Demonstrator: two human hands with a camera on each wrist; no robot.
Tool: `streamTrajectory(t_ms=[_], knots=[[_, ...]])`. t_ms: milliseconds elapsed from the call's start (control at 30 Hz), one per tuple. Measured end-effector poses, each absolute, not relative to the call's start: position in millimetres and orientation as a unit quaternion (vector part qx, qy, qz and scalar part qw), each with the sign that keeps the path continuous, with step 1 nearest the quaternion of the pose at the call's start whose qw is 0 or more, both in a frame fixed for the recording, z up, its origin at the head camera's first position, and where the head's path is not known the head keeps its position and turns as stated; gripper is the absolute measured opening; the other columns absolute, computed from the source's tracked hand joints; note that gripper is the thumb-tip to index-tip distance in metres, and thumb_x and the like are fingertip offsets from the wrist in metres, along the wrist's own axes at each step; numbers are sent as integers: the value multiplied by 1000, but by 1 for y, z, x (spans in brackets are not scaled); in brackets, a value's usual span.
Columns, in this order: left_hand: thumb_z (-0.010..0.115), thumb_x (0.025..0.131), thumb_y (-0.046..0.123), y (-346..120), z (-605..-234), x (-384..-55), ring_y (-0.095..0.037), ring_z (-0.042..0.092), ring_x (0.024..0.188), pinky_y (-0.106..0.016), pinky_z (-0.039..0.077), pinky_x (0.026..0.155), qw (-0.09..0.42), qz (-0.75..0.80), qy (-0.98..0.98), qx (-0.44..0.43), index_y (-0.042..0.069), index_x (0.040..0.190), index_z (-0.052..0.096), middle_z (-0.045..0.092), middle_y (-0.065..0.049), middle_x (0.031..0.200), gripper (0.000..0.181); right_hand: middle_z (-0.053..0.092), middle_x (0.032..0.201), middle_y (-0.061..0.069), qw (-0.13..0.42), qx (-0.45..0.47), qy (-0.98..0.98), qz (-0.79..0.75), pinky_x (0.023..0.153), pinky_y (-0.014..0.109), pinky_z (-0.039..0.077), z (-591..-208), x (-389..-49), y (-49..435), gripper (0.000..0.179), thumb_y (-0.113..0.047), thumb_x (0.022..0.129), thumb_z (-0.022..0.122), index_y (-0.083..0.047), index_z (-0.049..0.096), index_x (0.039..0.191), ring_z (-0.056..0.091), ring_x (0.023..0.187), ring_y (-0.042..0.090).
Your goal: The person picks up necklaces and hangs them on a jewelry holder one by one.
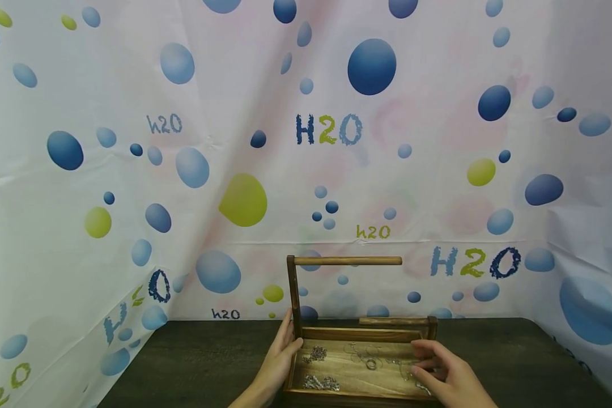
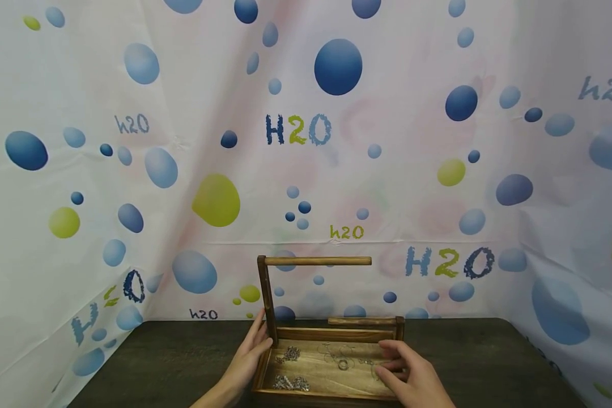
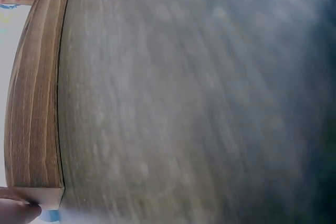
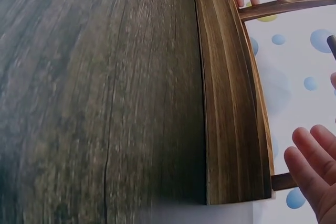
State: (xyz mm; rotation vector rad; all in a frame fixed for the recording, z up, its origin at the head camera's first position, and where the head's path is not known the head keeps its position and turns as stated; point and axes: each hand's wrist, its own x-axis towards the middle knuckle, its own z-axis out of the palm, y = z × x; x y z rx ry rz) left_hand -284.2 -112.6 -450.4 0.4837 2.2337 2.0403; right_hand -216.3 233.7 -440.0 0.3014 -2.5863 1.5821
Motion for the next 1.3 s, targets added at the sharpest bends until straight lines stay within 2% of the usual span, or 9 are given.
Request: streamTrajectory(t_ms=[167, 367, 467, 600, 900, 1067, 1300], knots=[[42, 110, 29, -112, -448, -285, -47, -8, 149, -70, 4, 113, 53, 669, 725, 157, 20, 163, -6, -14, -18, 165, 72, 61, 126, 27, 41, 102, -842, 529, 69, 27, 57, -440, -221, 229, 57, -21, 92, 75, 7, 52, 136, 70, 90, 16], [35, 112, 29, -110, -446, -286, -51, -9, 147, -72, 0, 111, 61, 670, 721, 167, 17, 161, -13, -21, -20, 164, 70, 60, 126, 28, 36, 112, -832, 542, 71, 29, 58, -443, -227, 224, 53, -16, 94, 73, 8, 51, 136, 70, 93, 20], [33, 112, 29, -110, -446, -287, -49, -12, 147, -73, -2, 111, 64, 670, 720, 166, 16, 161, -14, -22, -19, 163, 69, 61, 125, 26, 34, 116, -832, 542, 71, 29, 58, -444, -230, 223, 52, -16, 94, 73, 8, 52, 135, 70, 93, 19], [33, 112, 31, -109, -445, -287, -45, -18, 147, -71, -3, 111, 63, 672, 719, 167, 15, 161, -15, -23, -18, 163, 70, 62, 123, 25, 28, 125, -832, 540, 70, 28, 57, -446, -234, 220, 52, -17, 93, 73, 8, 53, 134, 69, 91, 17], [37, 109, 43, -108, -446, -288, -47, -20, 146, -71, -5, 111, 73, 677, 713, 167, 15, 160, -16, -27, -19, 162, 79, 59, 124, 29, -14, 159, -813, 560, 72, 31, 57, -450, -242, 213, 52, -19, 96, 70, 12, 51, 134, 68, 94, 23], [36, 109, 44, -107, -448, -287, -48, -22, 145, -72, -7, 110, 78, 680, 709, 170, 13, 159, -18, -30, -20, 161, 80, 62, 118, 25, -30, 171, -806, 566, 74, 33, 58, -454, -247, 207, 51, -18, 97, 68, 14, 51, 133, 68, 94, 25], [38, 109, 44, -104, -450, -286, -48, -22, 145, -72, -6, 110, 73, 679, 711, 166, 14, 160, -18, -29, -20, 161, 82, 65, 114, 18, -46, 176, -811, 556, 78, 42, 58, -461, -253, 201, 48, -19, 98, 67, 13, 52, 132, 67, 96, 29]])
